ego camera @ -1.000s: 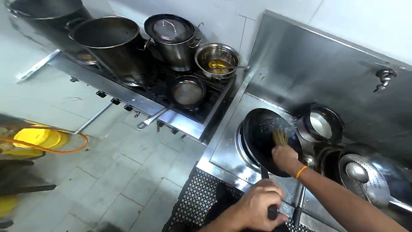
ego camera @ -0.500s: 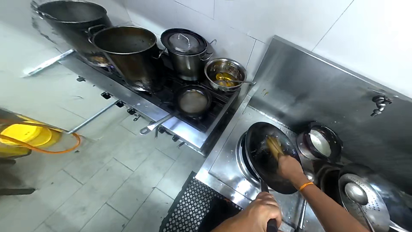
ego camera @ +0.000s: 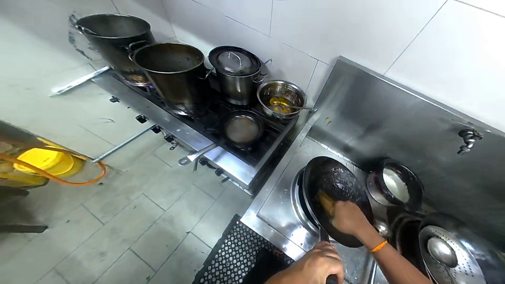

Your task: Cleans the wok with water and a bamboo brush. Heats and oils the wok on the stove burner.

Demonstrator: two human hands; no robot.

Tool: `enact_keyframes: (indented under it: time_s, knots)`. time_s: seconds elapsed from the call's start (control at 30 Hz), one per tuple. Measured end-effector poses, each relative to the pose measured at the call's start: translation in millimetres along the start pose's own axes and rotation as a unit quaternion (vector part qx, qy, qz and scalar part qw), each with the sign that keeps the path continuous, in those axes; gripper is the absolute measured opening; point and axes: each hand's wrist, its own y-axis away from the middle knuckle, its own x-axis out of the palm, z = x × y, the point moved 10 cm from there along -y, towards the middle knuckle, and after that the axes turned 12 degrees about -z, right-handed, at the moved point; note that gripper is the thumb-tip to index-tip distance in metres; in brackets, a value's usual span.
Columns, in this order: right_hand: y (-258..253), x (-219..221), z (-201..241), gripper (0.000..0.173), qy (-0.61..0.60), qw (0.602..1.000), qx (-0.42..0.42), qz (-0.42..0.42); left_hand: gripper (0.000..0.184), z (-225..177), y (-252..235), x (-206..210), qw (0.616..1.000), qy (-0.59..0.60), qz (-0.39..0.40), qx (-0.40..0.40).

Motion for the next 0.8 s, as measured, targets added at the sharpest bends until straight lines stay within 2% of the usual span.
enact_keyframes:
  time_s: [0.07, 0.1, 0.17, 0.23, 0.27, 0.33, 0.4, 0.5, 0.53, 0.6, 0.67, 0.7, 0.73, 0.8]
  knots:
    - [-21.7, 11.9, -31.0, 0.046, -0.019, 0.998, 0.045, -0.046, 0.035, -0.9, -0.1, -0.5, 1.000, 0.002, -0.001, 0.002]
    - [-22.8, 20.7, -37.9, 0.048, 0.021, 0.998, 0.054, -0.032, 0.035, -1.4, -0.5, -1.3, 1.000, 0.002, -0.003, 0.004]
    - [-3.1, 23.7, -20.0, 0.046, 0.085, 0.995, 0.035, 0.044, 0.036, -2.9, -0.2, -3.5, 1.000, 0.002, -0.013, 0.007]
    - [12.0, 4.1, 8.4, 0.048, 0.065, 0.995, -0.012, 0.070, 0.038, -2.6, 0.6, -3.2, 1.000, 0.003, -0.023, 0.013]
    - [8.3, -8.5, 12.6, 0.044, 0.018, 0.999, -0.018, 0.038, 0.038, -1.1, 1.3, -2.4, 1.000, 0.005, -0.026, 0.017]
    - [-14.4, -12.0, -9.4, 0.044, -0.079, 0.996, 0.026, -0.034, 0.038, 0.7, 2.9, -1.6, 0.999, 0.006, -0.027, 0.022]
    - [-25.9, 11.8, -37.1, 0.049, -0.038, 0.995, 0.061, -0.062, 0.037, -0.4, 3.9, -1.9, 1.000, 0.005, -0.018, 0.021]
    - [2.6, 24.9, -11.1, 0.052, 0.087, 0.994, 0.023, 0.055, 0.039, 0.2, 3.6, -3.3, 1.000, 0.002, -0.013, 0.025]
    - [11.2, 15.0, 3.6, 0.052, 0.080, 0.994, -0.004, 0.070, 0.040, 0.7, 4.3, -2.7, 1.000, 0.001, -0.014, 0.026]
    - [3.0, -12.3, 10.7, 0.049, -0.019, 1.000, -0.013, 0.020, 0.039, 2.6, 3.7, -3.4, 0.999, 0.001, -0.018, 0.026]
    - [-22.5, -9.8, -20.2, 0.048, -0.118, 0.991, 0.047, -0.044, 0.037, 1.4, 3.8, -4.6, 0.999, 0.006, -0.017, 0.029]
    - [-30.7, 1.7, -38.4, 0.049, -0.112, 0.988, 0.076, -0.070, 0.036, 0.1, 3.7, -5.4, 0.999, 0.005, -0.012, 0.031]
    - [-30.7, 11.4, -46.1, 0.050, -0.051, 0.992, 0.085, -0.074, 0.035, -0.1, 3.2, -6.1, 0.999, 0.001, -0.006, 0.032]
    - [-8.3, 24.9, -27.5, 0.047, 0.074, 0.995, 0.060, 0.013, 0.034, 1.6, 4.9, -5.9, 0.999, -0.004, 0.001, 0.032]
